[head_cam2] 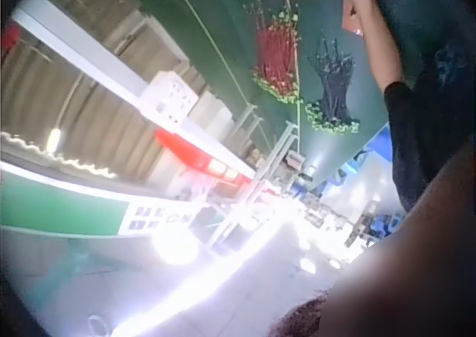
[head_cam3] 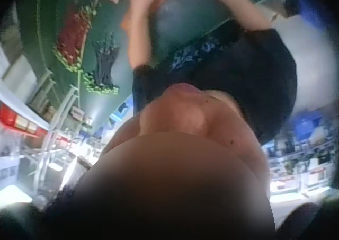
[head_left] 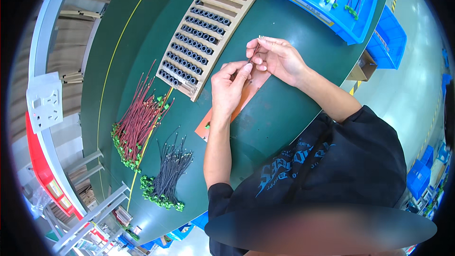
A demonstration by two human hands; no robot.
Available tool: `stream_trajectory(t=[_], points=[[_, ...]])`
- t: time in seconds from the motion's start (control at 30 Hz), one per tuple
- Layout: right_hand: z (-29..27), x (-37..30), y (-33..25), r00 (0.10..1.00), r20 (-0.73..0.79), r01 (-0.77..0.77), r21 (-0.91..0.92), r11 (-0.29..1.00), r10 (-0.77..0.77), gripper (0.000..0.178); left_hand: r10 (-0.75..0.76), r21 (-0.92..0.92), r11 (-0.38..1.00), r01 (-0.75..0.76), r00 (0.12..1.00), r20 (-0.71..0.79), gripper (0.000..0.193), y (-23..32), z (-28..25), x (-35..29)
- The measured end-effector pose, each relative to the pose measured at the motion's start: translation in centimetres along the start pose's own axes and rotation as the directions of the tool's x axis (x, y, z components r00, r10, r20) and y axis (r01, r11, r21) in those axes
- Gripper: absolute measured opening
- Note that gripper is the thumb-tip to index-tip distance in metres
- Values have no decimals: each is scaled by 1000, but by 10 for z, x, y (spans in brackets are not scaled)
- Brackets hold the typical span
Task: Manually assemble various electronic components including wiring, connectors, and small modules at a factory workstation.
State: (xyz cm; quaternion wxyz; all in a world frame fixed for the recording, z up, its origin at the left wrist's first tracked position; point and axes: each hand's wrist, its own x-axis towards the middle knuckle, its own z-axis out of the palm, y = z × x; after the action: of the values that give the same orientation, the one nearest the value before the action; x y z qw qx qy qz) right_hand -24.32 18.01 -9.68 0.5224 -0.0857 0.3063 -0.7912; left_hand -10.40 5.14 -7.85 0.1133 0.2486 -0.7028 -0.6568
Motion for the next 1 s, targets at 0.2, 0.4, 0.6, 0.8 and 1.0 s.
stream_trajectory(t=[0.2,0.4,0.6,0.8,1.0], points=[[2,0,-3,998,-11,64,-101,993,-65,31,28,6,1000,-28,1000,11,15,14,5,8],[2,-1,-4,998,-19,62,-72,995,-64,31,17,-99,995,-16,1000,7,13,8,5,7],[2,0,1,994,-34,98,-186,978,-106,30,5,-213,977,-2,1000,17,12,3,6,4],[3,-2,1,999,42,29,-81,996,-26,26,119,-320,943,-93,991,61,16,-9,1,0],[13,6,4,958,170,283,-458,843,-229,22,61,-309,949,-65,998,-21,18,-6,2,-7]])
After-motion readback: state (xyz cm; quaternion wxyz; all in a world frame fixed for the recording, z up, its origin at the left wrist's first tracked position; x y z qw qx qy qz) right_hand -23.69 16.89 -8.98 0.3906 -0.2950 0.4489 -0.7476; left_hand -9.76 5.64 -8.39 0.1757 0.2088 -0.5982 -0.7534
